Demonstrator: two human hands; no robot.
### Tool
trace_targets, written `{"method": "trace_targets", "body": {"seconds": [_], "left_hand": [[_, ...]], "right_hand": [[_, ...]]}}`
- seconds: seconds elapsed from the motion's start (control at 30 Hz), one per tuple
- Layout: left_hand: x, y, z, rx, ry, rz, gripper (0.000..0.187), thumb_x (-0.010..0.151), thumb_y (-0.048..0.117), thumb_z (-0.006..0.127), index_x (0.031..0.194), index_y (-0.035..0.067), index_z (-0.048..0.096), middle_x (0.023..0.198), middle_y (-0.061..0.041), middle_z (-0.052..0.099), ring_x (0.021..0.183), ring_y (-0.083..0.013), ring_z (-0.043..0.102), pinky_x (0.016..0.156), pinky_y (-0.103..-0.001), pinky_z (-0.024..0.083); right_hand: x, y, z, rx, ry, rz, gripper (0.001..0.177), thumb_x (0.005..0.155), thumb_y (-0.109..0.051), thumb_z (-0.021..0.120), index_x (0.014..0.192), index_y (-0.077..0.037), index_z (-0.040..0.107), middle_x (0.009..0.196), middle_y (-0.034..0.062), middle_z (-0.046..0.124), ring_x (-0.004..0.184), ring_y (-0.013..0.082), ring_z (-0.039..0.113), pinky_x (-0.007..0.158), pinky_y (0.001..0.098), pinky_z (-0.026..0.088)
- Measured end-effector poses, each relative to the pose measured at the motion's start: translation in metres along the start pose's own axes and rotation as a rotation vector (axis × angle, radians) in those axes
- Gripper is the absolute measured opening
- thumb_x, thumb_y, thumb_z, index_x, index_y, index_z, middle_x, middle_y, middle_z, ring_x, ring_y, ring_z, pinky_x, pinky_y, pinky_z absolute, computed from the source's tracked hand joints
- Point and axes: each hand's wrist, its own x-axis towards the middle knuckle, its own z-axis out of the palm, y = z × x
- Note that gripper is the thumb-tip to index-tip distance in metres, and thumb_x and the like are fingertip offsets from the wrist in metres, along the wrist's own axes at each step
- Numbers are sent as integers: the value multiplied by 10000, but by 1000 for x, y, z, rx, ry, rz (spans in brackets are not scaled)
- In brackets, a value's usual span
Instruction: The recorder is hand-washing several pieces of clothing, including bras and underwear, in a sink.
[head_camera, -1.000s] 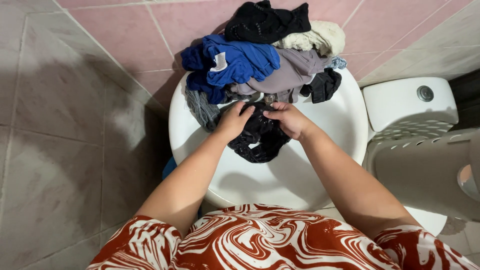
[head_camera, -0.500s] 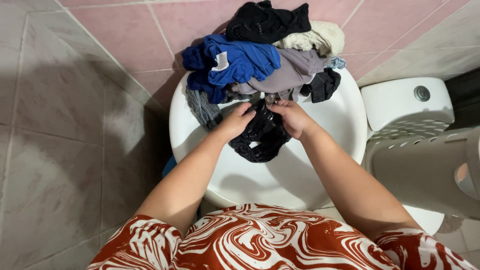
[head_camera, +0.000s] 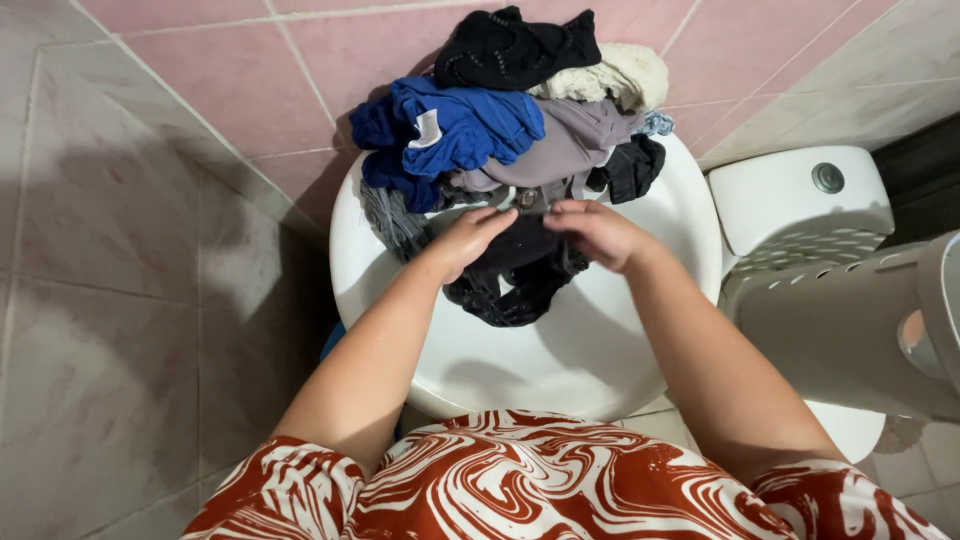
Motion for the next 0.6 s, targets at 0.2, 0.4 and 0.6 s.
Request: {"method": "trace_targets", "body": {"seconds": [0.2, 0.4, 0.6], "left_hand": [[23, -45, -7, 121, 75, 231, 282, 982, 195, 648, 1226, 58, 616, 1139, -65, 692, 1066, -166, 623, 937, -307, 501], [17, -76, 1, 331, 377, 425, 448, 906, 12, 578, 1342, 116, 576, 1318, -111, 649, 1244, -257, 626, 1066, -353, 479], [-35, -52, 45, 530, 395, 554, 902, 684, 67, 815, 1476, 32, 384, 1392, -236, 526, 1287, -402, 503, 1059, -443, 416]], "right_hand": [[-1, -7, 45, -445, 72, 132, 399, 855, -277, 745, 1164, -35, 673, 1079, 96, 733, 1005, 194, 671, 867, 312, 520], [22, 13, 34, -736, 302, -45, 408, 921, -281, 693, 1250, -40, 688, 1086, 141, 758, 988, 247, 709, 859, 361, 534], [-9, -32, 76, -265, 203, 197, 362, 948, -265, 625, 1297, -177, 582, 1211, -16, 653, 1143, 181, 591, 843, 446, 528]]}}
